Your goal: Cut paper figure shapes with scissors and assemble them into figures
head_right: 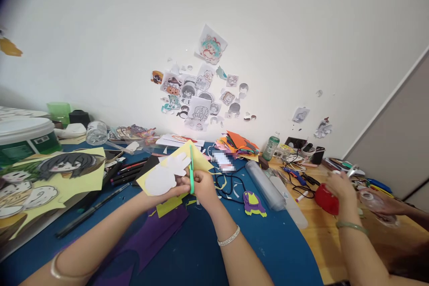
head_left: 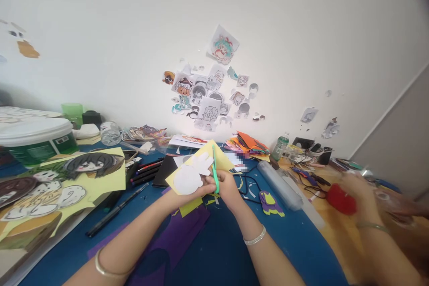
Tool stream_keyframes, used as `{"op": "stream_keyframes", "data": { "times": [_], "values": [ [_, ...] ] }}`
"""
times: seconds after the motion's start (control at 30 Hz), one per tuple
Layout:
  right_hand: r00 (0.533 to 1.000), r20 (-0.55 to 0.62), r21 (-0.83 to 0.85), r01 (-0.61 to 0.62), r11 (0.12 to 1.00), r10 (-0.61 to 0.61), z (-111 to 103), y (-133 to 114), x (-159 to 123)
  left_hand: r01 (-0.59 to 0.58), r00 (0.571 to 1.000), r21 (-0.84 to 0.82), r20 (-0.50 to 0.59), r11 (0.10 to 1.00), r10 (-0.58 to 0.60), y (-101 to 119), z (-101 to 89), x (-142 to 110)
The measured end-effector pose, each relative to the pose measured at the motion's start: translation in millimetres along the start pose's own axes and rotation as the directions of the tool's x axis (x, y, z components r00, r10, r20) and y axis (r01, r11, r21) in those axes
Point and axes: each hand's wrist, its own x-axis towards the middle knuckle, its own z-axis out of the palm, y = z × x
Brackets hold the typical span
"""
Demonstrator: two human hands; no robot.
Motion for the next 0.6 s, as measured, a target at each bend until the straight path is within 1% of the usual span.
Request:
{"op": "stream_keyframes", "data": {
  "times": [0.03,0.07,0.1,0.17,0.27,0.3,0.37,0.4,0.43,0.5,0.53,0.57,0.6],
  "values": [
    [1.0,-0.02,-0.01,-0.001,1.0,0.0,2.2,0.8,0.0,-0.036,0.999,0.048,-0.031,0.998,0.037,-4.1,4.3,0.4],
    [1.0,-0.031,-0.018,0.0,1.0,-0.001,4.5,1.3,-0.2,-0.017,0.993,0.08,-0.112,0.997,0.026,-8.6,8.5,0.4],
    [0.999,-0.039,-0.024,0.001,1.0,-0.002,6.8,1.5,-0.6,0.011,0.978,0.072,-0.208,0.997,0.005,-13.0,12.5,-0.2],
    [0.999,-0.038,-0.023,0.01,1.0,-0.011,11.2,0.9,-2.2,0.05,0.934,0.028,-0.356,0.998,-0.037,-19.1,19.8,-2.9],
    [1.0,-0.013,-0.019,0.025,1.0,-0.025,16.1,-1.5,-5.5,0.083,0.84,-0.063,-0.532,0.995,-0.103,-18.8,26.7,-8.6],
    [1.0,0.0,-0.02,0.025,0.999,-0.025,17.1,-2.1,-6.5,0.097,0.803,-0.094,-0.581,0.991,-0.134,-16.7,27.8,-9.9],
    [1.0,0.017,-0.029,0.022,0.999,-0.021,18.3,-2.5,-7.9,0.143,0.738,-0.156,-0.641,0.977,-0.211,-11.9,28.7,-11.2],
    [0.999,0.025,-0.033,0.022,0.999,-0.021,18.5,-2.3,-8.2,0.167,0.715,-0.181,-0.655,0.969,-0.246,-10.0,28.7,-11.3],
    [0.999,0.032,-0.035,0.024,0.999,-0.023,18.5,-1.8,-8.2,0.188,0.701,-0.198,-0.66,0.962,-0.272,-8.9,28.7,-11.1],
    [0.999,0.045,-0.028,0.029,0.999,-0.028,18.4,-0.6,-8.1,0.21,0.698,-0.209,-0.652,0.955,-0.296,-9.7,28.5,-10.6],
    [0.998,0.053,-0.022,0.032,0.999,-0.031,18.3,-0.3,-8.0,0.209,0.709,-0.209,-0.641,0.955,-0.296,-11.4,28.4,-10.3],
    [0.998,0.058,-0.016,0.038,0.999,-0.037,18.3,-0.1,-8.0,0.204,0.741,-0.214,-0.604,0.955,-0.293,-13.8,28.3,-10.2],
    [0.997,0.06,-0.013,0.046,0.999,-0.045,18.3,-0.1,-8.1,0.197,0.787,-0.223,-0.545,0.955,-0.29,-16.5,28.2,-10.1]
  ]
}}
